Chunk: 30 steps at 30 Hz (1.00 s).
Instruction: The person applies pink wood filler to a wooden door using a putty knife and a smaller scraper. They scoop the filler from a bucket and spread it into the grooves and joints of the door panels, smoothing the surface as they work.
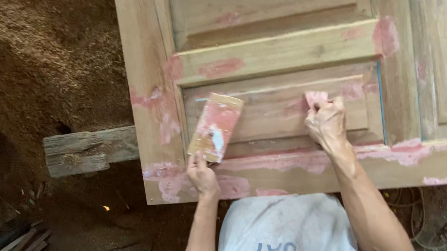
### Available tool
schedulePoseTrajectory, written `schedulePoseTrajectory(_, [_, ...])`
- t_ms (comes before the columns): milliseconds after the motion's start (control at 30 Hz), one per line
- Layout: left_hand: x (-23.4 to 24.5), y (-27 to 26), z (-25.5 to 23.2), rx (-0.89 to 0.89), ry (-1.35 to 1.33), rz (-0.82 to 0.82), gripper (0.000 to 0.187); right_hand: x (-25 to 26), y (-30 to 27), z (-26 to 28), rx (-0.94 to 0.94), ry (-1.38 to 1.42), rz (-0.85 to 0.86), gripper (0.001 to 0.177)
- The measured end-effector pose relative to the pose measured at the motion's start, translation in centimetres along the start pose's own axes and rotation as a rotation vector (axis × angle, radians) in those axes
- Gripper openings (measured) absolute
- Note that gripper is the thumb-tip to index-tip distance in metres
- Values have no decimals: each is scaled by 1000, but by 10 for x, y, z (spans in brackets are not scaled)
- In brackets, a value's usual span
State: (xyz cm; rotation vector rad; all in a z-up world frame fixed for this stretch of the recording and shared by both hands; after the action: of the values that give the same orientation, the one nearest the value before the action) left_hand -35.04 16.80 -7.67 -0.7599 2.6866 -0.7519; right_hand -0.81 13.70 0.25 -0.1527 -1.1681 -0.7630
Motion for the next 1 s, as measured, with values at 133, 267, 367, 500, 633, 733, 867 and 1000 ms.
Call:
schedulePoseTrajectory(133, [-23, -12, 9, -36, 82, 85, 32, -18, -17, 19, 161, -57, 89, 11])
schedulePoseTrajectory(267, [-36, -11, 13, -52, 205, 170, 33, 2, -38, 30, -52, 154, 384, 17])
schedulePoseTrajectory(367, [-50, 4, 20, -142, 505, 199, 37, 33, -39, 31, -148, 114, 363, 21])
schedulePoseTrajectory(500, [-78, 21, 34, -220, 493, 332, 34, 59, -27, 51, -95, 272, 206, 23])
schedulePoseTrajectory(633, [-92, 27, 47, -328, 690, 336, 35, 66, -30, 73, 164, 269, 210, 25])
schedulePoseTrajectory(733, [-90, 26, 45, -341, 701, 342, 33, 59, -31, 88, 293, 213, 266, 25])
schedulePoseTrajectory(867, [-92, 20, 40, -340, 714, 312, 33, 43, -26, 110, 385, 153, 324, 27])
schedulePoseTrajectory(1000, [-95, 16, 34, -362, 721, 273, 34, 23, -34, 118, 406, 13, 441, 34])
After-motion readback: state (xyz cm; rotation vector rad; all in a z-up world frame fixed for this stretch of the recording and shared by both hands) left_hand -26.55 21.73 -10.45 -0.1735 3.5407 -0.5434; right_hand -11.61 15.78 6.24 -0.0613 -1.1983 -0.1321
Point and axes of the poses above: each hand's wrist, its own y-axis towards the middle knuckle, its own x-axis out of the back of the hand, z = x × y, the point moved 2 cm from there along y, towards the middle knuckle, and after that the axes turned 15 degrees about -z, right-handed, at the moved point
